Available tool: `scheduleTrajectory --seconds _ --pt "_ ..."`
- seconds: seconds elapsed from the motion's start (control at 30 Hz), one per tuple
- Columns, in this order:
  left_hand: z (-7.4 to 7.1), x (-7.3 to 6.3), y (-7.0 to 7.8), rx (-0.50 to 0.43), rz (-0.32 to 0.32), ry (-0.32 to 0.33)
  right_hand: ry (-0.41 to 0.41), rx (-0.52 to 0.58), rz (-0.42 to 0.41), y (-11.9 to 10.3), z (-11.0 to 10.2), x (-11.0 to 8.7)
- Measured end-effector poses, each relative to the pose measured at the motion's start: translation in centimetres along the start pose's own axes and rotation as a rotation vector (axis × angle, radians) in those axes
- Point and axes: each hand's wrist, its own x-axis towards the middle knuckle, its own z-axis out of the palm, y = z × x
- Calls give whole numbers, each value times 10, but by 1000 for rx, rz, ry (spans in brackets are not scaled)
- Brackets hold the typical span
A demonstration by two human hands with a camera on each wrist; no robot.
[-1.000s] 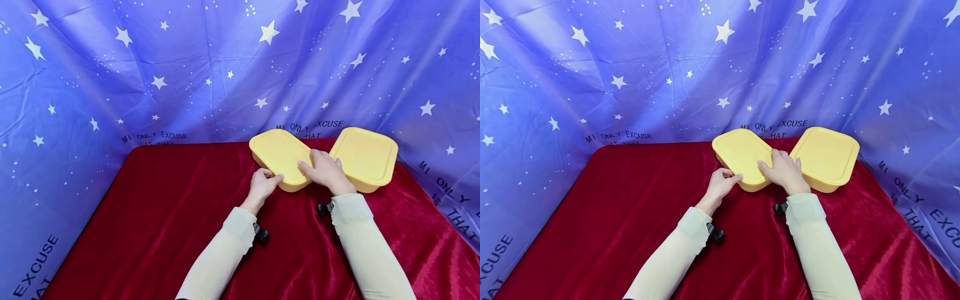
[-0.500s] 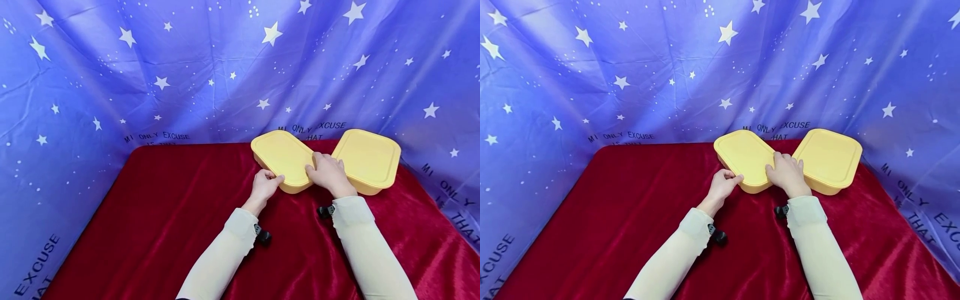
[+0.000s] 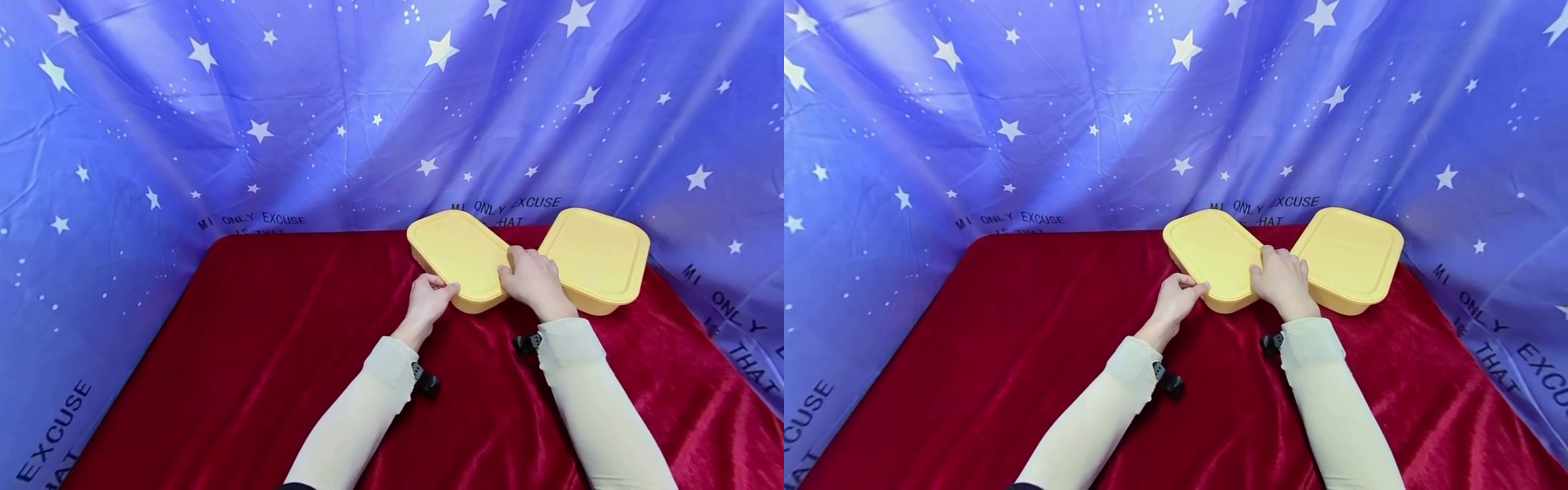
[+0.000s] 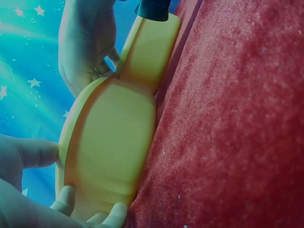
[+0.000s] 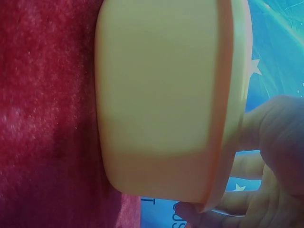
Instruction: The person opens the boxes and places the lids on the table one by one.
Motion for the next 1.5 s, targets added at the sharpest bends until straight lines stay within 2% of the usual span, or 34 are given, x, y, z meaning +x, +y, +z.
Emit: scheduleTrajectory --seconds 0.53,0.8,1.17,1.33,1.5 --pt "-9 0 -4 12 9 47 0 -5 76 -11 3 -2" --pt "-11 -1 -3 23 13 39 28 -38 94 -13 0 -7" --pt "-7 0 -2 8 2 46 -17 77 88 -7 -4 -5" --pt "-6 -1 0 -3 -16 42 -41 94 105 -5 -5 -2" --pt "-5 -1 1 -13 -8 33 -33 96 107 -2 -5 -1"
